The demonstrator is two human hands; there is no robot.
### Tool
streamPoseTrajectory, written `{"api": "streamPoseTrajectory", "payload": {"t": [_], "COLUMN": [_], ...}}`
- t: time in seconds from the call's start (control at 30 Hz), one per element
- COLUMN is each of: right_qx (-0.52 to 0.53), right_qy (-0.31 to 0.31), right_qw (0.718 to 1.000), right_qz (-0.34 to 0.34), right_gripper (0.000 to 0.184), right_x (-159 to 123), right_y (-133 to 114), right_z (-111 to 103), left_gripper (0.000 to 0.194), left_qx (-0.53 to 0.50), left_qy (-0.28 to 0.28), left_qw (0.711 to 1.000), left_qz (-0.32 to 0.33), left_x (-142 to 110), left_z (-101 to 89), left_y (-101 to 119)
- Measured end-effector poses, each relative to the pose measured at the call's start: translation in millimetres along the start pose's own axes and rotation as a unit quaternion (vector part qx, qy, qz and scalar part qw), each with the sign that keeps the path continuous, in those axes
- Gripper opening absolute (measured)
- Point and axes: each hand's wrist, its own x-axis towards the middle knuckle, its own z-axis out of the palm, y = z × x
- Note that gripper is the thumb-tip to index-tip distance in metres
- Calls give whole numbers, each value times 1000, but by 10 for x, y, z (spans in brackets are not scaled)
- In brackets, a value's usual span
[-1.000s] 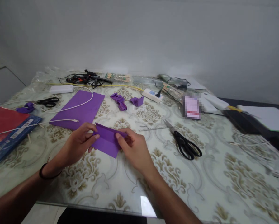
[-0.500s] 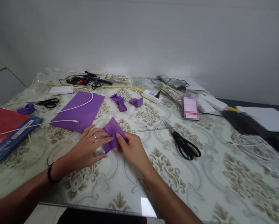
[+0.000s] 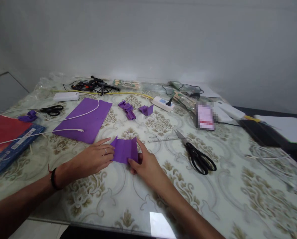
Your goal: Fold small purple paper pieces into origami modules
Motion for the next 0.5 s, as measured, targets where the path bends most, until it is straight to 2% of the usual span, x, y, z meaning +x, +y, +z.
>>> {"api": "streamPoseTrajectory", "payload": {"t": [0.1, 0.17, 0.2, 0.27, 0.4, 0.43, 0.5], "right_qx": [-164, -275, -317, -361, -330, -319, -304], "right_qy": [83, 138, 144, 112, 22, 16, 18], "right_qw": [982, 942, 919, 884, 857, 853, 847], "right_qz": [-54, -136, -185, -276, -395, -412, -436], "right_gripper": [100, 100, 94, 75, 22, 14, 16], "right_x": [-52, -76, -83, -80, 0, 28, 80], "right_y": [51, 79, 90, 111, 172, 191, 225], "right_z": [-38, -39, -36, -34, -55, -65, -87], "left_gripper": [13, 14, 15, 15, 15, 15, 14], "left_qx": [4, 8, 9, 0, -28, -34, -54], "left_qy": [-12, -16, -17, -11, 13, 17, 29], "left_qw": [999, 999, 999, 999, 999, 999, 998], "left_qz": [32, 42, 46, 51, 29, 19, -5], "left_x": [19, -2, -23, -78, -196, -218, -246], "left_z": [-26, -19, -6, 35, 129, 149, 180], "left_y": [-26, -26, -22, -11, -8, -14, -34]}}
